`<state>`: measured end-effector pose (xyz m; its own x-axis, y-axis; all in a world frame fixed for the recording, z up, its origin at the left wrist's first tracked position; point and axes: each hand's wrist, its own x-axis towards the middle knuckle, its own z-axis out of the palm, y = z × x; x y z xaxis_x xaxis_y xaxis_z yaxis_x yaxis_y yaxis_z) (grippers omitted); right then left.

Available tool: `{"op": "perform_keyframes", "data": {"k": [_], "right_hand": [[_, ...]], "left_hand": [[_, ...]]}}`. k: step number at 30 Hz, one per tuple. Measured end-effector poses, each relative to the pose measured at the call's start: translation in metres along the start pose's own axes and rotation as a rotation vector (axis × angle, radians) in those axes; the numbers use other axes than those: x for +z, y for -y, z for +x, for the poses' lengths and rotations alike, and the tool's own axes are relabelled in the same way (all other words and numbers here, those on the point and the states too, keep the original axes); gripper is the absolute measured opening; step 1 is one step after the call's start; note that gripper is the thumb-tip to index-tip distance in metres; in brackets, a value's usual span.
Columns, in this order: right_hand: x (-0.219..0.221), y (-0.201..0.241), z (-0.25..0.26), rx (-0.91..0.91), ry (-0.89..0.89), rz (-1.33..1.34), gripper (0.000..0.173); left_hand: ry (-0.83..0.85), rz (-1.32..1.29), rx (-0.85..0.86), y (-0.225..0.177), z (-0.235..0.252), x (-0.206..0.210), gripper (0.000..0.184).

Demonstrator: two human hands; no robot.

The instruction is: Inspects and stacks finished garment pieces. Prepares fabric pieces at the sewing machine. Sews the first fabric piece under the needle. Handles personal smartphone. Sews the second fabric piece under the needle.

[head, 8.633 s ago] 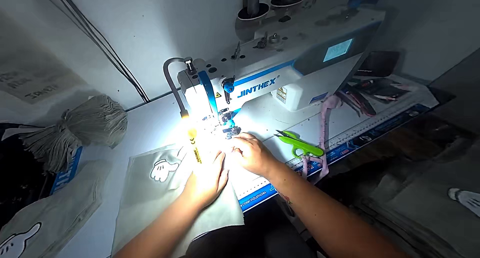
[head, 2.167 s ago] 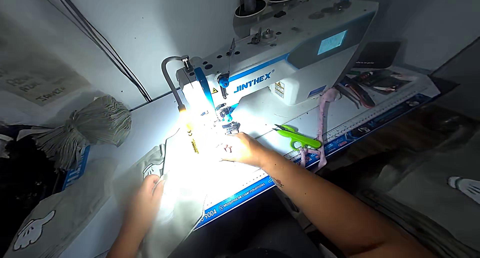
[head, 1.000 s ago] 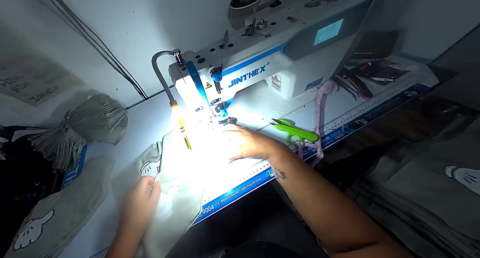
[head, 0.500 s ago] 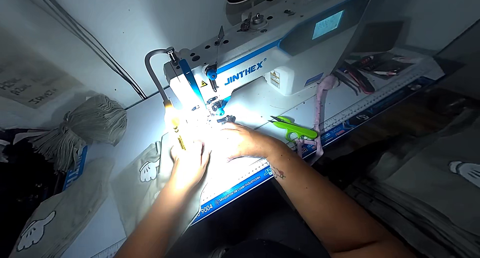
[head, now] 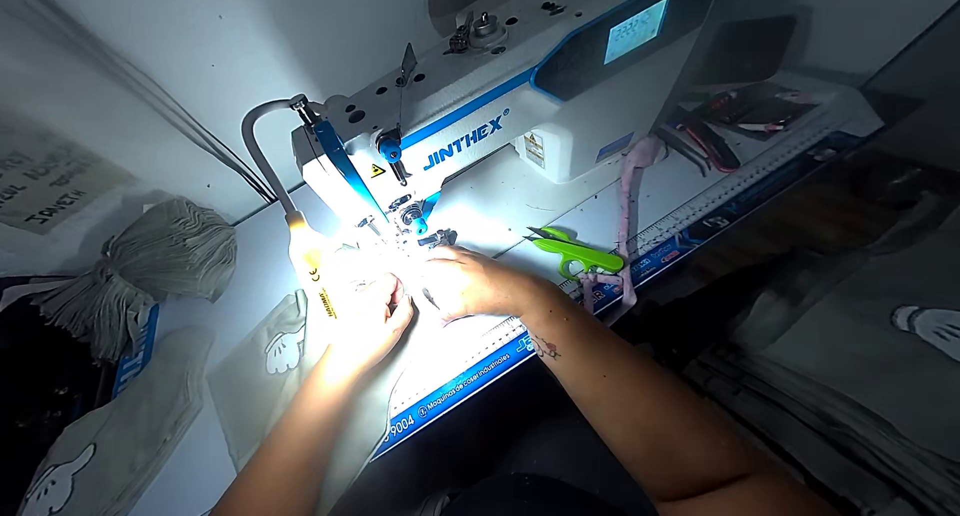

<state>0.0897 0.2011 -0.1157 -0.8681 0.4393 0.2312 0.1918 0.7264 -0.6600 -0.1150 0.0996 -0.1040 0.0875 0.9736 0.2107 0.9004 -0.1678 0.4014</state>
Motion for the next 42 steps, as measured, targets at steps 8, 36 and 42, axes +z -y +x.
{"op": "perform_keyframes", "data": {"k": [8, 36, 42], "right_hand": [[-0.007, 0.007, -0.002, -0.088, 0.013, -0.024, 0.048], [-0.002, 0.010, 0.002, 0.060, 0.044, -0.152, 0.037], [0.001, 0.007, 0.003, 0.145, 0.065, -0.184, 0.040]], "left_hand": [[-0.019, -0.100, -0.062, 0.004, 0.001, 0.007, 0.011], [-0.167, 0.003, 0.103, 0.028, 0.013, 0.020, 0.013], [-0.206, 0.289, 0.247, 0.022, 0.005, 0.014, 0.020]]}}
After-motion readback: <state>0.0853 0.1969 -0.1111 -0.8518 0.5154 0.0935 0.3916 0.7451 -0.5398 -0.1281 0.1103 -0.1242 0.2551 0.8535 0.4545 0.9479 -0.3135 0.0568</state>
